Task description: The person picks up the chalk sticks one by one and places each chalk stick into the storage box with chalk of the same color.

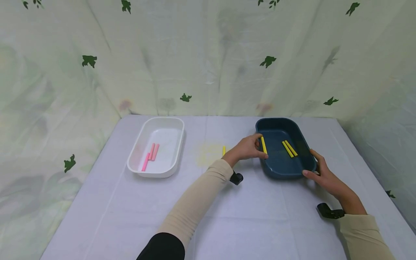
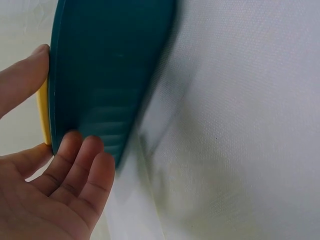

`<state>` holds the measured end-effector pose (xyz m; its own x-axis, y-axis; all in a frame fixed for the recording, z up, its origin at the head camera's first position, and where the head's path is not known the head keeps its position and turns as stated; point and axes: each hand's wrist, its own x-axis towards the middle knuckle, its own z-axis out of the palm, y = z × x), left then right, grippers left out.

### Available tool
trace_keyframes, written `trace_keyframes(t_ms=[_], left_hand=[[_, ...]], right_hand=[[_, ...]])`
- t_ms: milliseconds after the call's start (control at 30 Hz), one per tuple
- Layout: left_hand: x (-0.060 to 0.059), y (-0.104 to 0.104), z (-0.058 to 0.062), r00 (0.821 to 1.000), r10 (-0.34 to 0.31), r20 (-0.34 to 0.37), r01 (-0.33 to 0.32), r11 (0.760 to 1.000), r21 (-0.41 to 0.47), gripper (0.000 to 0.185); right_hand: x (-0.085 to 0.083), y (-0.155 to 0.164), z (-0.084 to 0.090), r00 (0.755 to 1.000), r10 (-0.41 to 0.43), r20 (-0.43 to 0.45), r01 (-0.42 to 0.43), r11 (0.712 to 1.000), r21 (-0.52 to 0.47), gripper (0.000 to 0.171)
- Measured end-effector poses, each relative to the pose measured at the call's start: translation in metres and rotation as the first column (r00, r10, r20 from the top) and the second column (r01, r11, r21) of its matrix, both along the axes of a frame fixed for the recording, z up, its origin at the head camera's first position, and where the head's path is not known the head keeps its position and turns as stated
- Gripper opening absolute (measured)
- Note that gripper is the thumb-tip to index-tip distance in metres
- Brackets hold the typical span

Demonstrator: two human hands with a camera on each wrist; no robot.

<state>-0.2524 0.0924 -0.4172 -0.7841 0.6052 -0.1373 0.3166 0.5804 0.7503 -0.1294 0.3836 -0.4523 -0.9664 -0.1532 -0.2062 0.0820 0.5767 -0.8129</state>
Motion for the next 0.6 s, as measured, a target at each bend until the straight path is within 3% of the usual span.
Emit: trace_keyframes(t_ms=[600], left_hand=[[0.0005, 0.0007, 0.0014, 1.0, 0.001, 0.031, -0.001, 1.0, 0.0, 0.09]], right_hand=[[-0.0011, 0.0008, -0.0015, 1.0, -0.003, -0.004, 0.003, 1.0, 0.002, 0.094]])
